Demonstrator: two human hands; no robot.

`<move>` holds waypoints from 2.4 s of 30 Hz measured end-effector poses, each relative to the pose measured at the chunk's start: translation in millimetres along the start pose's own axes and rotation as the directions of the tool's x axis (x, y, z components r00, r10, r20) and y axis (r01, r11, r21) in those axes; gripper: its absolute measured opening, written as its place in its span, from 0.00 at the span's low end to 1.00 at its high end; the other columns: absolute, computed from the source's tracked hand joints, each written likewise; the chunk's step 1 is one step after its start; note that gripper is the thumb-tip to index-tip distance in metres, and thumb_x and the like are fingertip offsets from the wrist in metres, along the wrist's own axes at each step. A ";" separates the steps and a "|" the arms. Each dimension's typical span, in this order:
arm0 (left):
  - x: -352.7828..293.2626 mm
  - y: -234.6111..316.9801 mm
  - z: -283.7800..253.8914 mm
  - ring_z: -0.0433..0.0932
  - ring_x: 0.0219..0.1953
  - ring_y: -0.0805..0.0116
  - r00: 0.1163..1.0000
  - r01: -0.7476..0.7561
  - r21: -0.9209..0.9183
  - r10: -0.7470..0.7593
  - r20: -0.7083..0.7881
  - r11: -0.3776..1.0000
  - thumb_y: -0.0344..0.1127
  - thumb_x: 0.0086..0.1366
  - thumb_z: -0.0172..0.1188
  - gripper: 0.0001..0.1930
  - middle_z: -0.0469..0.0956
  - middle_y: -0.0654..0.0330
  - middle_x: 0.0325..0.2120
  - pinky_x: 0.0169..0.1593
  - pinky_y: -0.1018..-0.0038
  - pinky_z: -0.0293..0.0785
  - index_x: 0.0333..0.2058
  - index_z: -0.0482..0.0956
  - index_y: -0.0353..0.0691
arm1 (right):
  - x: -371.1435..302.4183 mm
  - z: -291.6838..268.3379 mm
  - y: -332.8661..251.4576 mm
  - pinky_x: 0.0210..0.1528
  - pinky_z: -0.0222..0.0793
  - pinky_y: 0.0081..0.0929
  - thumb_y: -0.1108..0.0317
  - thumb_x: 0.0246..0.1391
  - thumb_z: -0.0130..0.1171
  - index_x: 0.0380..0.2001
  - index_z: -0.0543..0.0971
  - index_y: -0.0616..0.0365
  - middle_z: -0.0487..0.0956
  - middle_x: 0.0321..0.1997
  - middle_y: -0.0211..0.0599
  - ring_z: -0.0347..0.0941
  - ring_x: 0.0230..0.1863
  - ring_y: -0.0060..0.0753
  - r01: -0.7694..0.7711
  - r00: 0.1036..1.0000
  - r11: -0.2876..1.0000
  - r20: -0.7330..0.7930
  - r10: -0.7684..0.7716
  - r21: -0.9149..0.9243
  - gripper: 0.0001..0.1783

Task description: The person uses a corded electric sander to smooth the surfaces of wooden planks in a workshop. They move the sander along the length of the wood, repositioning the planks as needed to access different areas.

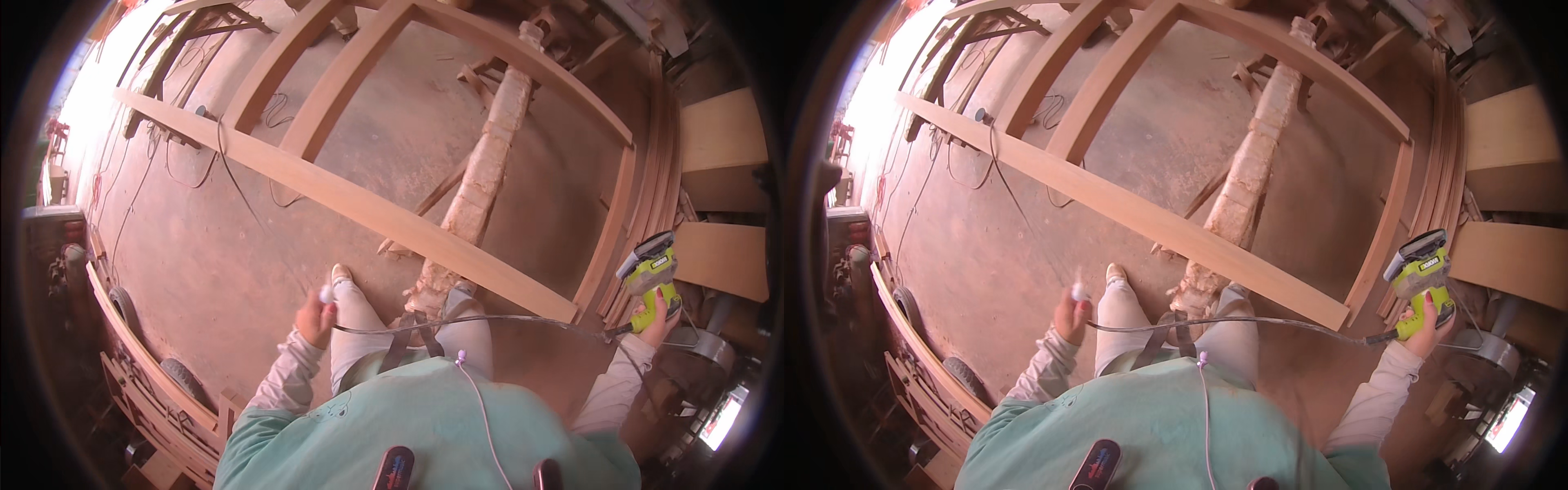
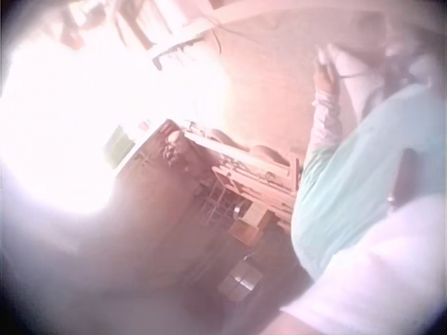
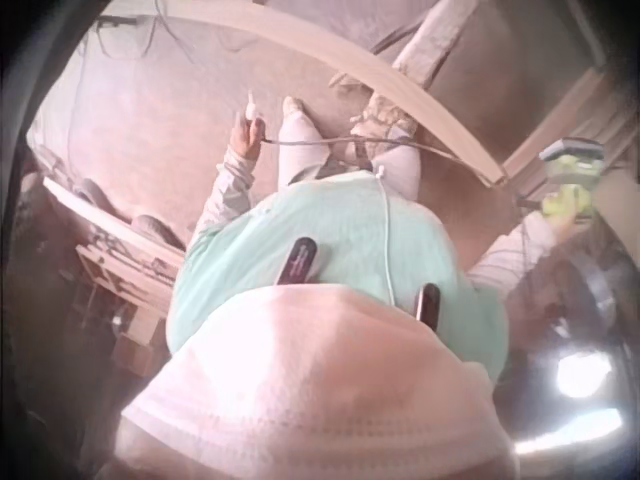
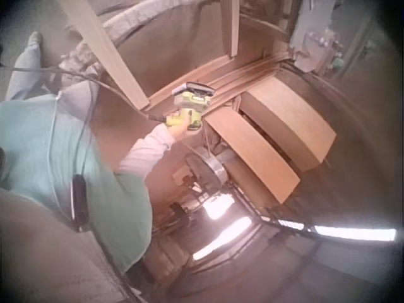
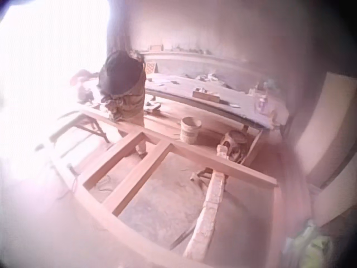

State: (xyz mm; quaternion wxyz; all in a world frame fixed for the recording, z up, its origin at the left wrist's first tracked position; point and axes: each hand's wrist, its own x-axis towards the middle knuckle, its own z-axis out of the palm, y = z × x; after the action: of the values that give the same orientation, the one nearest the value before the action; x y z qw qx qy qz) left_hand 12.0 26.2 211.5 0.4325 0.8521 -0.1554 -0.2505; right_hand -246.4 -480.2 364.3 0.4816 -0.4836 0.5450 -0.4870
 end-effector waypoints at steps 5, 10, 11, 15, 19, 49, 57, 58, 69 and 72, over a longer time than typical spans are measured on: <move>32.6 -74.3 -193.3 0.67 0.19 0.78 0.930 -0.176 -0.200 0.096 -0.355 0.964 0.49 0.70 0.47 0.19 0.68 0.67 0.18 0.22 0.80 0.64 0.42 0.67 0.37 | -122.2 86.9 -46.7 0.16 0.64 0.21 0.70 0.46 0.63 0.58 0.60 0.54 0.73 0.37 0.42 0.68 0.19 0.28 0.077 0.992 0.996 0.104 -0.072 -0.050 0.36; 54.1 -113.9 -339.4 0.57 0.16 0.82 0.843 -0.285 -0.192 0.150 -0.516 0.939 0.53 0.71 0.42 0.19 0.61 0.69 0.16 0.19 0.83 0.52 0.39 0.65 0.41 | -242.3 204.0 -73.5 0.16 0.64 0.21 0.70 0.46 0.64 0.56 0.61 0.52 0.73 0.35 0.41 0.67 0.17 0.27 0.011 0.977 0.997 0.215 0.007 -0.082 0.34; 50.5 -115.4 -360.8 0.56 0.15 0.83 0.841 -0.276 -0.211 0.130 -0.525 0.938 0.54 0.71 0.42 0.19 0.61 0.70 0.16 0.19 0.84 0.50 0.39 0.64 0.41 | -260.2 221.1 -78.0 0.17 0.64 0.21 0.71 0.46 0.63 0.56 0.61 0.52 0.73 0.35 0.41 0.67 0.17 0.27 0.028 0.970 0.995 0.242 -0.005 -0.093 0.34; 31.3 -145.0 -388.6 0.54 0.15 0.83 0.842 -0.234 -0.309 0.033 -0.539 0.922 0.55 0.71 0.42 0.20 0.61 0.70 0.15 0.20 0.85 0.49 0.39 0.63 0.41 | -316.8 265.2 -71.3 0.17 0.64 0.21 0.72 0.46 0.63 0.56 0.61 0.53 0.72 0.37 0.42 0.68 0.17 0.28 0.108 0.951 0.985 0.303 -0.063 -0.132 0.34; 23.8 -166.9 -411.4 0.55 0.15 0.83 0.878 -0.197 -0.307 0.028 -0.477 0.931 0.54 0.71 0.42 0.20 0.61 0.70 0.16 0.20 0.85 0.50 0.38 0.63 0.41 | -343.4 279.4 -70.1 0.17 0.64 0.21 0.73 0.46 0.63 0.56 0.61 0.52 0.72 0.37 0.41 0.68 0.18 0.28 0.124 0.946 0.975 0.318 -0.061 -0.184 0.34; 92.9 -140.0 -407.1 0.70 0.20 0.74 0.993 0.100 0.000 -0.100 -0.057 0.995 0.42 0.69 0.50 0.13 0.71 0.63 0.19 0.26 0.77 0.67 0.41 0.68 0.37 | -377.3 272.9 -9.2 0.18 0.64 0.20 0.76 0.42 0.63 0.55 0.61 0.52 0.71 0.37 0.39 0.66 0.19 0.25 0.044 0.991 0.946 0.133 0.000 -0.323 0.36; 116.3 -148.1 -396.8 0.73 0.20 0.69 0.998 -0.065 0.125 0.061 0.035 0.990 0.44 0.69 0.50 0.15 0.72 0.61 0.18 0.26 0.73 0.68 0.34 0.66 0.37 | -429.7 204.2 8.1 0.18 0.62 0.20 0.76 0.44 0.63 0.57 0.61 0.51 0.72 0.36 0.39 0.66 0.18 0.23 0.020 0.999 0.933 0.052 -0.002 -0.360 0.36; 118.6 -143.0 -398.2 0.73 0.20 0.67 0.995 -0.087 0.140 0.079 0.059 0.986 0.44 0.69 0.50 0.15 0.73 0.60 0.18 0.27 0.73 0.68 0.34 0.66 0.37 | -440.8 197.0 7.1 0.18 0.62 0.19 0.76 0.44 0.63 0.57 0.61 0.51 0.72 0.36 0.39 0.66 0.18 0.23 0.005 1.000 0.929 0.021 0.003 -0.371 0.36; 177.3 -126.4 -417.5 0.75 0.20 0.59 0.945 -0.175 0.202 0.107 0.308 0.964 0.45 0.68 0.52 0.15 0.74 0.56 0.18 0.26 0.70 0.68 0.35 0.66 0.36 | -513.4 205.5 39.9 0.37 0.70 0.25 0.75 0.37 0.66 0.54 0.65 0.56 0.69 0.48 0.37 0.71 0.37 0.28 -0.112 0.994 0.874 -0.064 0.092 -0.473 0.37; 228.6 -132.6 -415.9 0.74 0.20 0.60 0.936 -0.194 0.171 0.131 0.326 0.966 0.43 0.68 0.52 0.14 0.74 0.56 0.18 0.26 0.70 0.68 0.36 0.66 0.36 | -501.7 262.8 64.9 0.50 0.67 0.30 0.74 0.35 0.68 0.54 0.66 0.55 0.70 0.48 0.38 0.69 0.46 0.33 0.083 0.996 0.823 0.059 -0.061 -0.561 0.38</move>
State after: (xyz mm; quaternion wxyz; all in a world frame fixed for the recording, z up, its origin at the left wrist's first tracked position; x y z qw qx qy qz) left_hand 440.7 267.0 244.7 0.3337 0.8251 -0.3164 -0.3281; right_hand 45.9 6.2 310.4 0.3093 -0.6335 0.6364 -0.3131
